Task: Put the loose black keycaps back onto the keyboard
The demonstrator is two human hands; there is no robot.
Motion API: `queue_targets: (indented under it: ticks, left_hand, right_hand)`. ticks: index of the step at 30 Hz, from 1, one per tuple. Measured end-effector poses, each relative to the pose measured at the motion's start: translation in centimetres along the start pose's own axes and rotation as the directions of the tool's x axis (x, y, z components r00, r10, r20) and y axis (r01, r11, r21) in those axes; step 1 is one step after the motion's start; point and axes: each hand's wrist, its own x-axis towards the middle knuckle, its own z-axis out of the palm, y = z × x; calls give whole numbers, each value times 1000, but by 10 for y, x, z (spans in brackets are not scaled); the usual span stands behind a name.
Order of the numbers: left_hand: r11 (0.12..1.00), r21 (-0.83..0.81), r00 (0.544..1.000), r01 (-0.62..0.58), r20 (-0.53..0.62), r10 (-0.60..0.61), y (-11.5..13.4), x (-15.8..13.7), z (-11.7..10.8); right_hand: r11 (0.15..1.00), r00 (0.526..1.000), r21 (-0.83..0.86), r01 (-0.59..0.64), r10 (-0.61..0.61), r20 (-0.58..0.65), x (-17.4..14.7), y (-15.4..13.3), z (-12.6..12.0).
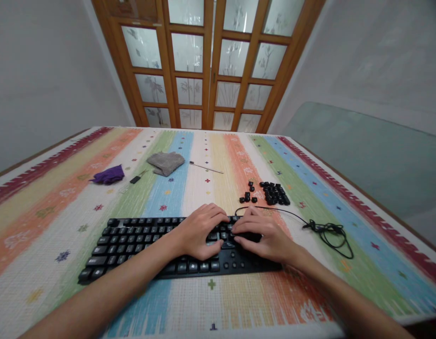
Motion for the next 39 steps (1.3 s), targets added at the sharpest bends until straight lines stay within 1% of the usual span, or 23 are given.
queue_targets:
  ticks: [5, 9, 13, 16, 19, 23, 27, 32, 39]
  left_hand:
    - [1000, 3, 1000, -1, 2, 1, 0, 0, 0]
    - [1000, 3, 1000, -4, 0, 4, -1, 0, 0]
    - [1000, 4, 1000, -3, 11, 3, -1, 0, 0]
    - [1000, 6, 1000, -6, 14, 6, -1, 0, 0]
    - [1000, 12, 1000, -9, 16, 9, -1, 1, 1]
    - [1000, 17, 1000, -8, 13, 8, -1, 1, 1]
    - [1000, 15, 1000, -7, 12, 6, -1, 1, 1]
    - [1000, 15, 1000, -5, 4, 5, 0, 0, 1]
    - [1000, 13, 1000, -13, 1, 13, 0, 0, 1]
  right_hand:
    - [999, 1000, -16, 28, -27, 11, -2, -1, 5]
    - [996, 999, -74, 49, -48, 7, -4, 1, 8]
    - [989, 999, -140, 39, -34, 39, -5, 1, 8]
    - [991, 998, -134, 22, -13, 64, -3, -1, 8]
    - [994, 999, -113, 8, -2, 53, -2, -2, 8]
    - [992, 998, -119, 35, -29, 53, -2, -2, 10]
    - [982, 995, -165, 86, -74, 74, -3, -6, 14]
    - [950, 988, -270, 156, -152, 36, -2, -9, 14]
    - [952, 979, -245, 184, -199, -41, -2, -10, 15]
